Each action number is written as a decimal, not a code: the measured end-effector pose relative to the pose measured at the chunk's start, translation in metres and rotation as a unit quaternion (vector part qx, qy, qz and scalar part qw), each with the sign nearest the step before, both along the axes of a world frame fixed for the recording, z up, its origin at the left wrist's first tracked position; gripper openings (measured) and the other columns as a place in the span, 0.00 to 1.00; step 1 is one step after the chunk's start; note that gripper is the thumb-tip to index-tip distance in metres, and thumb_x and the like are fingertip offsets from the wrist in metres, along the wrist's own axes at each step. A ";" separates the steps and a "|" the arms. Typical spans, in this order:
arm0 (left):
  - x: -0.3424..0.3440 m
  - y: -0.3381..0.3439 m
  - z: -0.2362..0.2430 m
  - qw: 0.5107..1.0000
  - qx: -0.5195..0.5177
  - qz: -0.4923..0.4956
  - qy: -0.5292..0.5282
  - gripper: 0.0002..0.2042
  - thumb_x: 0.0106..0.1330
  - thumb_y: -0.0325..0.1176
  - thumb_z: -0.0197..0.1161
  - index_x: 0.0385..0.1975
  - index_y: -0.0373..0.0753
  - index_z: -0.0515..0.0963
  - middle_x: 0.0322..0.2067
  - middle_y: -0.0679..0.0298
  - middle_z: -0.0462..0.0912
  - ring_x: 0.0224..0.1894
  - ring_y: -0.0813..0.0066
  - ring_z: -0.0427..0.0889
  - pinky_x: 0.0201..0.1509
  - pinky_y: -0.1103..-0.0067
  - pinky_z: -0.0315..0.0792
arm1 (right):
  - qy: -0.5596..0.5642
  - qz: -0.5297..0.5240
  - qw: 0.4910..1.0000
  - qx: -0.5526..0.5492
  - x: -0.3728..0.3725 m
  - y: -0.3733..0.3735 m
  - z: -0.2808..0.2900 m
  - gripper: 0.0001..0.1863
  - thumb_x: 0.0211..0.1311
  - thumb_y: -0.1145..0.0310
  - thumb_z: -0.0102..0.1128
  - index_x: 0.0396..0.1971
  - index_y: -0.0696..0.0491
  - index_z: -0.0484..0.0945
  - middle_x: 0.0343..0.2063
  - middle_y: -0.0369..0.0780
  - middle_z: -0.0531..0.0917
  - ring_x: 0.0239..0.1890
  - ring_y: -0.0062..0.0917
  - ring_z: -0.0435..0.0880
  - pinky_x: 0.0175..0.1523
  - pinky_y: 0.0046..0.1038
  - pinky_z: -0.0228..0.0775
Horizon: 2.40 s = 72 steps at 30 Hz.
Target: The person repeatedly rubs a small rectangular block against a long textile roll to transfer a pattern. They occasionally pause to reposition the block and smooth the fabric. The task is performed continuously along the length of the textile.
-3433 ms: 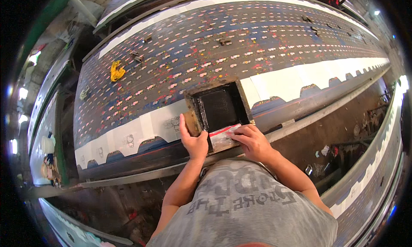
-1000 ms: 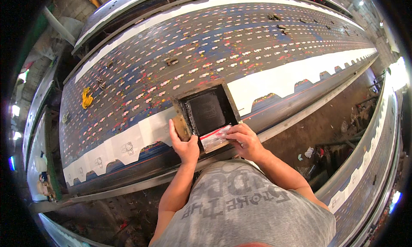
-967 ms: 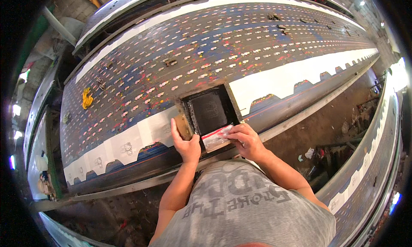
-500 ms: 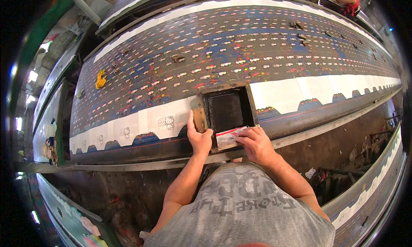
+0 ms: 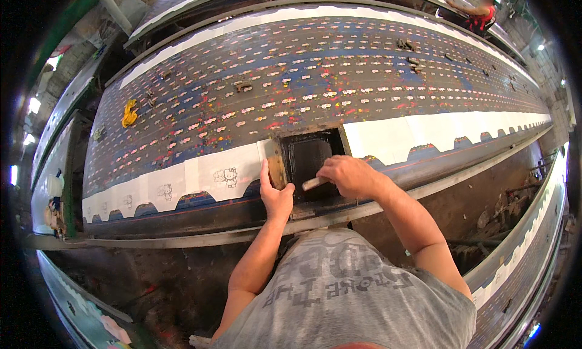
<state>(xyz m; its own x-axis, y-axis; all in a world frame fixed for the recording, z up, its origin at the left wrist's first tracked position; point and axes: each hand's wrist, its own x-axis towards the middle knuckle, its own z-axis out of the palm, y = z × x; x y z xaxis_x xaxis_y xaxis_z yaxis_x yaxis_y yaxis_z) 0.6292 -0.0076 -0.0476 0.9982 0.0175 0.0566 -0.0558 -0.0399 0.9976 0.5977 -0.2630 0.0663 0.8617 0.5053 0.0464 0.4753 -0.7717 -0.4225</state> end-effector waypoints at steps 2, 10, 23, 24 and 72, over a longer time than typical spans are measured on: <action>0.000 0.002 -0.003 0.999 -0.037 0.000 0.015 0.45 0.66 0.18 0.71 0.87 0.32 0.64 0.76 0.50 0.79 0.75 0.62 0.80 0.80 0.68 0.72 | -0.008 -0.015 1.000 -0.005 0.026 -0.004 -0.002 0.15 0.64 0.77 0.66 0.49 0.52 0.91 0.46 0.45 0.90 0.56 0.46 0.90 0.61 0.47 0.83; 0.010 0.012 -0.006 0.995 -0.090 -0.044 0.029 0.38 0.72 0.17 0.67 0.84 0.28 0.65 0.75 0.51 0.79 0.74 0.61 0.81 0.81 0.65 0.72 | -0.031 -0.098 0.994 -0.024 0.094 -0.007 -0.033 0.26 0.54 0.79 0.66 0.55 0.51 0.92 0.51 0.48 0.91 0.61 0.51 0.88 0.67 0.49 0.82; 0.010 0.014 -0.008 0.995 -0.076 -0.068 0.002 0.38 0.75 0.15 0.62 0.86 0.28 0.61 0.79 0.48 0.74 0.77 0.59 0.77 0.83 0.65 0.69 | -0.106 -0.072 0.989 -0.076 -0.028 0.032 -0.034 0.18 0.71 0.67 0.64 0.58 0.44 0.93 0.46 0.42 0.87 0.52 0.40 0.86 0.57 0.43 0.79; 0.010 0.015 -0.009 0.995 -0.068 -0.068 -0.003 0.37 0.76 0.15 0.62 0.86 0.29 0.61 0.80 0.48 0.73 0.78 0.60 0.76 0.83 0.66 0.68 | -0.113 -0.073 0.989 -0.068 -0.038 0.036 -0.034 0.19 0.72 0.67 0.64 0.58 0.44 0.93 0.46 0.42 0.87 0.52 0.40 0.86 0.57 0.43 0.79; -0.016 0.003 0.045 0.977 0.144 0.057 -0.147 0.50 0.63 0.23 0.76 0.89 0.35 0.61 0.76 0.42 0.77 0.75 0.45 0.80 0.80 0.58 0.73 | -0.288 -0.170 0.916 0.223 -0.070 -0.059 0.000 0.18 0.60 0.88 0.71 0.49 0.58 0.89 0.47 0.47 0.92 0.51 0.47 0.91 0.60 0.45 0.84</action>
<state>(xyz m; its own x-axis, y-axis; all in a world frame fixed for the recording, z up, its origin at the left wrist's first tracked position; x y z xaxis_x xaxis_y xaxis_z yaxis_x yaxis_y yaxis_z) 0.6136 -0.0044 -0.0029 0.9307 0.0689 0.3593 -0.3168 -0.3394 0.8857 0.5278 -0.3220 0.0667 0.7337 0.0330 0.6786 0.4830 -0.7279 -0.4868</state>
